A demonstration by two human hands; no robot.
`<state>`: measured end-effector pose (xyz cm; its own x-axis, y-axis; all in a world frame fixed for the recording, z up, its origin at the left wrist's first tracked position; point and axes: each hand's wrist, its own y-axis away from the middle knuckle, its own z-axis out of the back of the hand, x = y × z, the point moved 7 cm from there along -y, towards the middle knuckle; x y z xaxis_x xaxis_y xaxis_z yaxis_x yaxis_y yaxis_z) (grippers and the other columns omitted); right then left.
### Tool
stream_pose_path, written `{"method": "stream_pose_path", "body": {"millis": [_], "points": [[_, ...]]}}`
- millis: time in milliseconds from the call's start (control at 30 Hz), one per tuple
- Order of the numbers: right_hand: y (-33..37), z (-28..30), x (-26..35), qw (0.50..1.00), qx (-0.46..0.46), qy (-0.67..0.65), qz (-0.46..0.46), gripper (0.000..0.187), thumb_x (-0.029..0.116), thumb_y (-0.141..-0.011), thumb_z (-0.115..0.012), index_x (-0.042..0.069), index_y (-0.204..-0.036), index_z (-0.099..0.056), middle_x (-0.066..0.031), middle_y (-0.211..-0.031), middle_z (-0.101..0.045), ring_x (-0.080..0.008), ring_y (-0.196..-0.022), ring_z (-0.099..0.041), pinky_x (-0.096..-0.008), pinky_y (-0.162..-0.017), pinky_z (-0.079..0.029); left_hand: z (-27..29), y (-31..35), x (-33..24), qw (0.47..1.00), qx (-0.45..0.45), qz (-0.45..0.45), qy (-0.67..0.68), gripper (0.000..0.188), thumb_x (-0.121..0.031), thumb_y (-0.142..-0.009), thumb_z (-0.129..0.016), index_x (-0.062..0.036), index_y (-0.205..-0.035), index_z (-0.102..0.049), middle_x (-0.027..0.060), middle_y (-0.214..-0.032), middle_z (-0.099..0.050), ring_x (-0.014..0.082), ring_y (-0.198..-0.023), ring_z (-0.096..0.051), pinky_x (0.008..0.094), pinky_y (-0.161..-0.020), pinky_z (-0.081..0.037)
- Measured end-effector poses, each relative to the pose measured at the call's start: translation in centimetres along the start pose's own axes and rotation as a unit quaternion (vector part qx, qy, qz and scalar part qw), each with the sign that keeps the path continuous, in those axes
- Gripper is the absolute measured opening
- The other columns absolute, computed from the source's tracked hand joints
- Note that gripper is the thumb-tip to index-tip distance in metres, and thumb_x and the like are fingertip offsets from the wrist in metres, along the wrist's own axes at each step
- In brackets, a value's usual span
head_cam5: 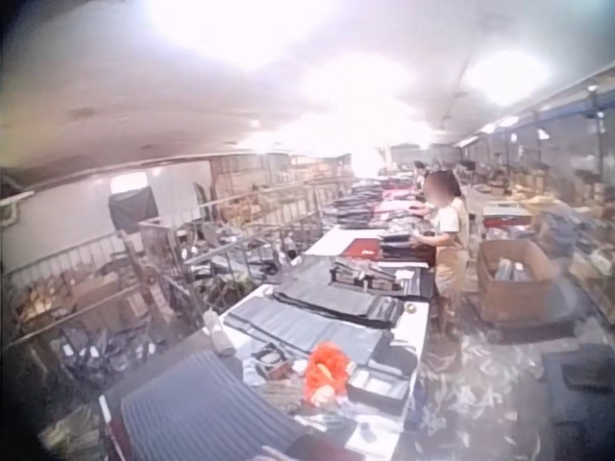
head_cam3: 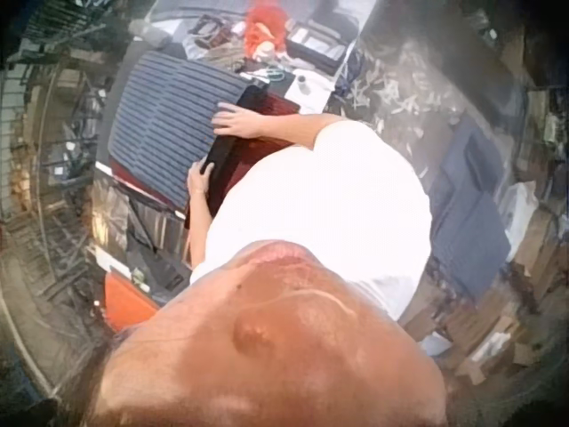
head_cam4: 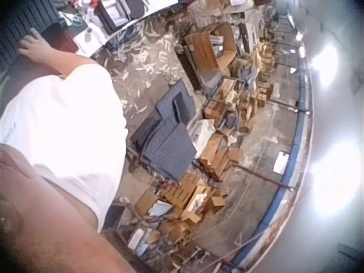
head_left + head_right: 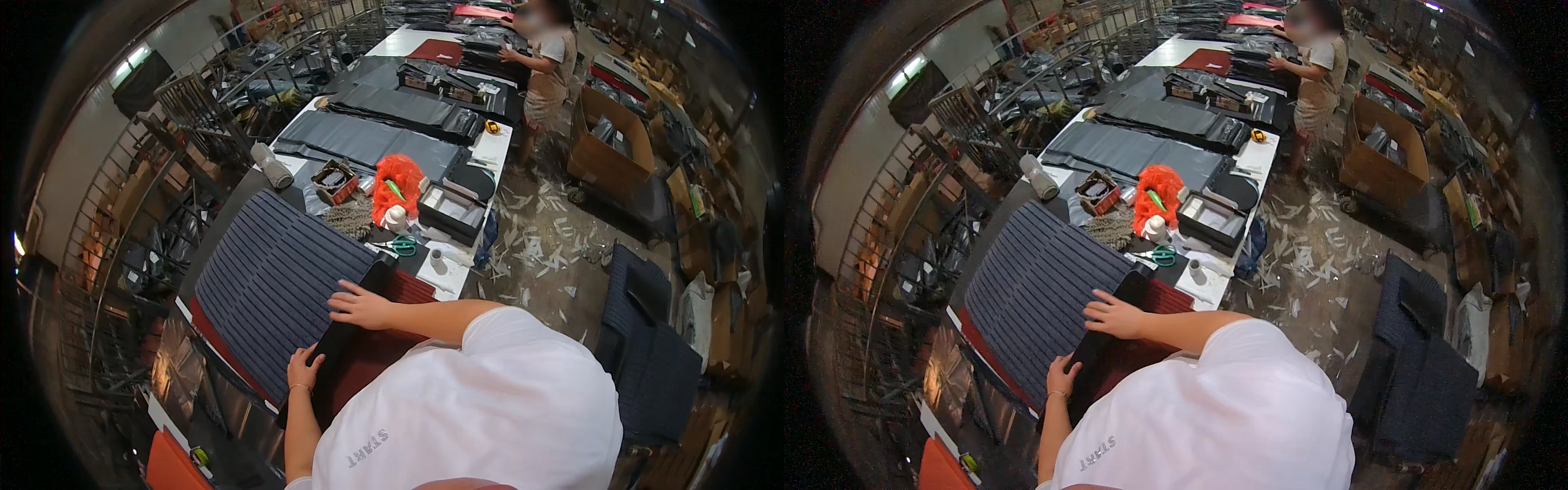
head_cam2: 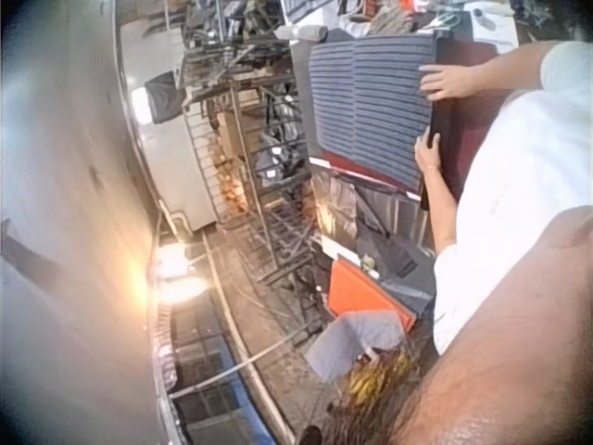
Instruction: The person rolls a dark gray car mat tightly, places it into a clear plastic bag, and seals it with a label. The person repeats this process with a second mat, rolling it and placing it into a plastic bag. The person works at a table in a warehouse environment.
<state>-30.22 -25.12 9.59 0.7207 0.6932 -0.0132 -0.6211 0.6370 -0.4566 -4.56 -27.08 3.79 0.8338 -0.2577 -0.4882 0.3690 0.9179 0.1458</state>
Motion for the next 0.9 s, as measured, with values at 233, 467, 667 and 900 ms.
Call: {"method": "stream_pose_path", "body": {"millis": [233, 467, 667, 900], "points": [[3.8, -1.1, -5.5, 0.981, 0.173, -0.046, -0.073, 0.105, 0.051, -0.073, -0.085, 0.022, -0.16, -0.033, -0.0138, -0.156, -0.042, -0.0299, -0.15, -0.035, -0.066, -0.122, -0.012, 0.1, -2.3, 1.5, 0.996, -0.023, -0.013, 0.09, 0.044, -0.04, -0.083, -0.08, -0.0064, -0.113, -0.077, 0.0085, -0.119, -0.056, 0.0311, -0.108, -0.062, 0.0425, -0.096, -0.05], [1.0, -3.7, -7.9, 0.978, 0.175, -0.07, -0.091, 0.099, 0.052, -0.063, -0.091, 0.019, -0.146, -0.049, -0.0072, -0.13, -0.056, -0.0266, -0.131, -0.05, -0.0627, -0.116, -0.026, 5.3, -2.2, -1.9, 0.975, -0.171, -0.128, -0.067, 0.066, -0.037, -0.08, -0.076, -0.0104, -0.138, -0.057, 0.0174, -0.13, -0.053, 0.0405, -0.125, -0.048, 0.052, -0.108, -0.038], [0.6, -4.0, -8.3, 0.972, 0.192, -0.096, -0.094, 0.098, 0.052, -0.062, -0.091, 0.018, -0.144, -0.05, -0.0073, -0.13, -0.056, -0.0265, -0.13, -0.051, -0.062, -0.115, -0.026, 2.7, 7.0, -0.4, 0.94, -0.138, -0.083, -0.3, 0.102, -0.033, -0.061, -0.091, -0.0124, -0.15, -0.045, 0.0121, -0.136, -0.052, 0.034, -0.13, -0.047, 0.0514, -0.114, -0.035], [-1.4, -4.7, -9.9, 0.967, 0.215, -0.105, -0.082, 0.095, 0.061, -0.054, -0.091, 0.015, -0.131, -0.059, -0.0055, -0.128, -0.057, -0.0301, -0.126, -0.05, -0.0592, -0.101, -0.038, 3.8, 4.0, 2.7, 0.971, -0.132, -0.017, -0.197, 0.096, -0.023, -0.051, -0.097, -0.0145, -0.137, -0.054, 0.0101, -0.122, -0.057, 0.0347, -0.115, -0.056, 0.0466, -0.098, -0.05]]}}
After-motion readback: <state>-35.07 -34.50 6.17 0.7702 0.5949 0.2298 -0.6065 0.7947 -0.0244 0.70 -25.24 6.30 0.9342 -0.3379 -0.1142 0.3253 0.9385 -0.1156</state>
